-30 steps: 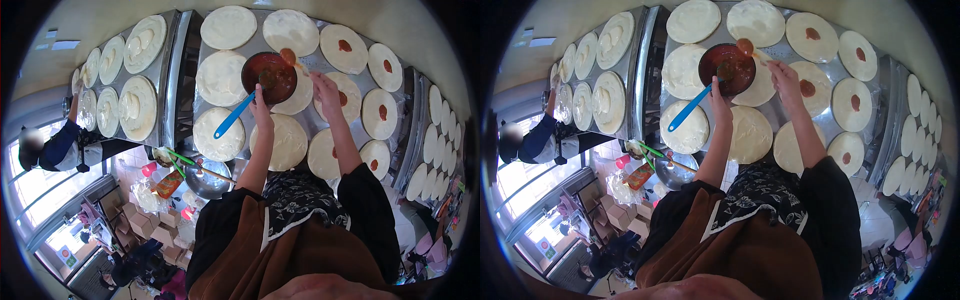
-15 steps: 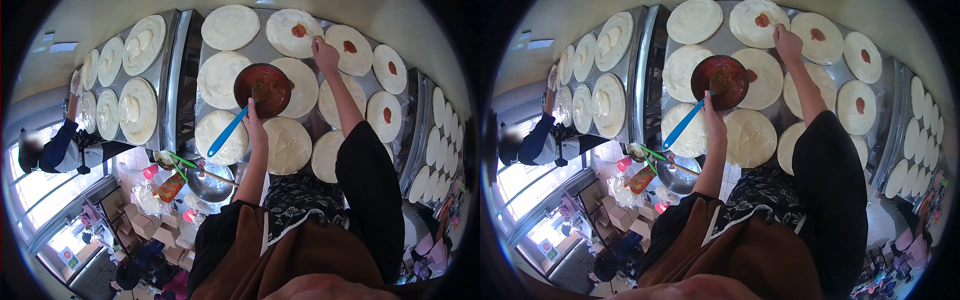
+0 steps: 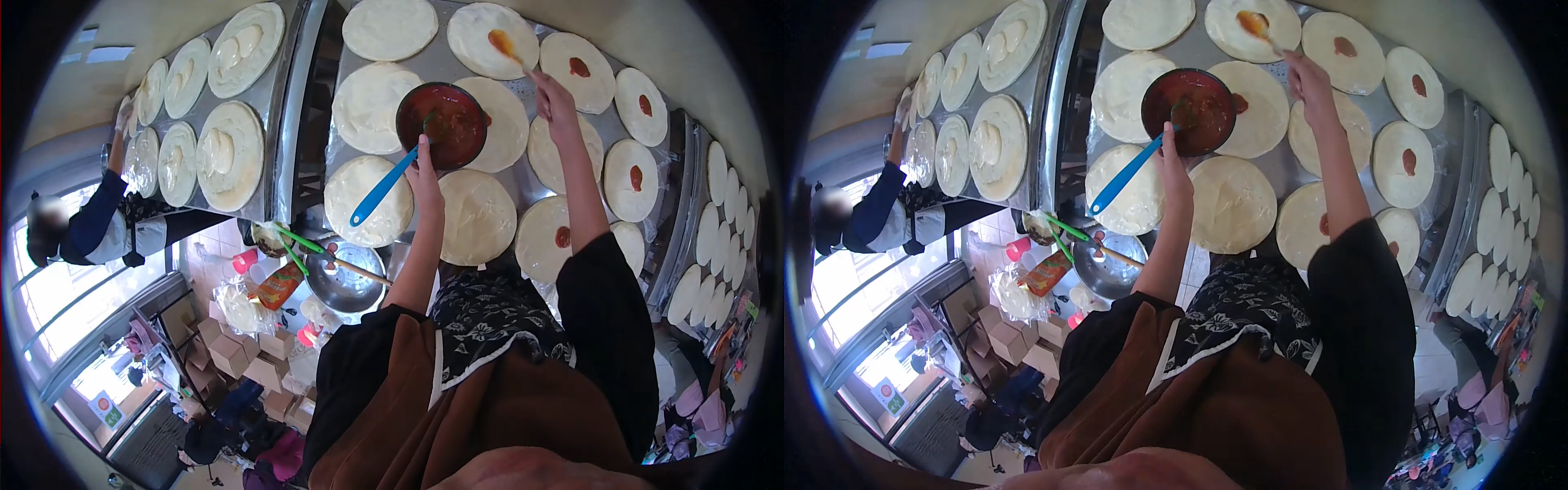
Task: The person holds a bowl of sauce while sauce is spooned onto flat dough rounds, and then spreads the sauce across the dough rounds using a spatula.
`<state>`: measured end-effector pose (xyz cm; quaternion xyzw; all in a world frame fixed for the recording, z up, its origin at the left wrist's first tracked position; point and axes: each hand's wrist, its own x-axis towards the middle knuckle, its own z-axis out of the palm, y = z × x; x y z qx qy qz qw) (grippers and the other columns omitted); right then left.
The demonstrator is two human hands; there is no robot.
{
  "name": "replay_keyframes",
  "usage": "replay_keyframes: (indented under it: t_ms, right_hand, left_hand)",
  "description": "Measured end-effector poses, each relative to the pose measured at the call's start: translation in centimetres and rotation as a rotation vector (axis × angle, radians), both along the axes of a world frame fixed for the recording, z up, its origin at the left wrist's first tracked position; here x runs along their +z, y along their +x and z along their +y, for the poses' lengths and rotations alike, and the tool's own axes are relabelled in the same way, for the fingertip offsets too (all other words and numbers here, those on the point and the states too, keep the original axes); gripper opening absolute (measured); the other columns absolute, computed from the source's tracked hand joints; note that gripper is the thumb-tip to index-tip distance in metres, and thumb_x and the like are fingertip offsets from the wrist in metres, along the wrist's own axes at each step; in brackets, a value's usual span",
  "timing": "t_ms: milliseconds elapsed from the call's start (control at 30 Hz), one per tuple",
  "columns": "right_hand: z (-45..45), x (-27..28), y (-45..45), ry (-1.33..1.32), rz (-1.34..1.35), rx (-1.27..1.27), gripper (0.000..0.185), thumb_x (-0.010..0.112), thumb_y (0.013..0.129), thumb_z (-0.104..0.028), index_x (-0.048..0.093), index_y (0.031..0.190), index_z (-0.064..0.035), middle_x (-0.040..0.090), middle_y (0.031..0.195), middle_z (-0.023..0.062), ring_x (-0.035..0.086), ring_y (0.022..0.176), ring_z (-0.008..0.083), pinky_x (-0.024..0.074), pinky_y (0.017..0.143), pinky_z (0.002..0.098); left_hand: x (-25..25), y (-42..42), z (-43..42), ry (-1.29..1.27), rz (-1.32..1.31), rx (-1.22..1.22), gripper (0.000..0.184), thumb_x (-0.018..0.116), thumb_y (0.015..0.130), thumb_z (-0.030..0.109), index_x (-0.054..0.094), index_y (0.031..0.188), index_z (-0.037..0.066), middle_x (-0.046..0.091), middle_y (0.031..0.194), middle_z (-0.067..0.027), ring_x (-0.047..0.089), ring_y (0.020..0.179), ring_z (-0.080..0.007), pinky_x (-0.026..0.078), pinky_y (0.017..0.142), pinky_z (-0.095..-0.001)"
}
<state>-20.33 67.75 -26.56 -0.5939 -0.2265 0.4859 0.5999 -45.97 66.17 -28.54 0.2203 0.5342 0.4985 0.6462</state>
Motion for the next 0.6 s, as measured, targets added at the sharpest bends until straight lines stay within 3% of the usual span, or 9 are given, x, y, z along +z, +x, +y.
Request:
replay_keyframes:
  t_ms: [100, 200, 300, 400, 500, 600]
  right_hand:
    - [-4.0, 3.3, -3.1, -0.162, -0.097, 0.219, 0.020, 0.056, 0.088, -0.024, 0.064, 0.090, -0.0060, 0.047, 0.057, -0.0040, 0.041, 0.047, 0.0040, 0.0328, 0.044, 0.0199]
    - [-6.6, 4.4, -5.9, -0.042, -0.676, 0.406, 0.018, 0.056, 0.086, -0.024, 0.064, 0.090, -0.0082, 0.057, 0.060, 0.0008, 0.054, 0.051, 0.0109, 0.0418, 0.050, 0.0263]
    - [-7.3, 7.7, -7.5, -0.154, -0.975, 0.487, 0.018, 0.057, 0.083, -0.024, 0.063, 0.091, -0.0090, 0.064, 0.068, 0.0068, 0.064, 0.065, 0.0196, 0.0477, 0.061, 0.0321]
    - [-7.2, 8.7, -9.7, -0.241, -1.259, 0.540, 0.019, 0.058, 0.081, -0.023, 0.064, 0.088, -0.0069, 0.064, 0.070, 0.0107, 0.065, 0.072, 0.0233, 0.0485, 0.063, 0.0334]
    - [-7.9, 6.7, -11.2, -0.246, -1.149, 0.608, 0.018, 0.056, 0.081, -0.023, 0.066, 0.088, -0.0091, 0.064, 0.072, 0.0119, 0.064, 0.072, 0.0253, 0.0478, 0.062, 0.0363]
    - [-9.3, 3.2, -11.7, -0.131, -0.814, 0.521, 0.019, 0.056, 0.082, -0.022, 0.067, 0.089, -0.0073, 0.064, 0.069, 0.0079, 0.061, 0.060, 0.0182, 0.0446, 0.056, 0.0315]
  left_hand:
    - [0.4, -0.6, -0.3, 0.069, 0.040, -0.034, 0.064, 0.060, 0.086, 0.035, 0.033, 0.133, 0.001, 0.045, 0.124, -0.0148, 0.048, 0.110, -0.0218, 0.048, 0.083, -0.0331]
    - [1.2, -1.2, -0.8, 0.132, 0.079, -0.064, 0.062, 0.060, 0.087, 0.033, 0.034, 0.132, 0.000, 0.046, 0.122, -0.0146, 0.048, 0.109, -0.0207, 0.045, 0.086, -0.0312]
    - [1.6, -1.7, -1.4, 0.248, 0.087, -0.071, 0.057, 0.060, 0.087, 0.030, 0.039, 0.129, -0.002, 0.050, 0.117, -0.0137, 0.049, 0.106, -0.0190, 0.042, 0.089, -0.0291]
    - [2.2, -2.3, -2.1, 0.320, 0.131, -0.098, 0.054, 0.058, 0.088, 0.026, 0.038, 0.130, -0.001, 0.049, 0.119, -0.0132, 0.049, 0.106, -0.0182, 0.041, 0.090, -0.0282]
    - [1.9, -2.9, -3.1, 0.354, 0.129, -0.092, 0.052, 0.057, 0.089, 0.025, 0.038, 0.129, -0.002, 0.049, 0.120, -0.0128, 0.049, 0.106, -0.0180, 0.041, 0.090, -0.0288]
    - [1.6, -3.9, -3.6, 0.394, 0.145, -0.090, 0.050, 0.057, 0.089, 0.025, 0.039, 0.128, -0.001, 0.050, 0.119, -0.0120, 0.049, 0.106, -0.0180, 0.041, 0.090, -0.0289]
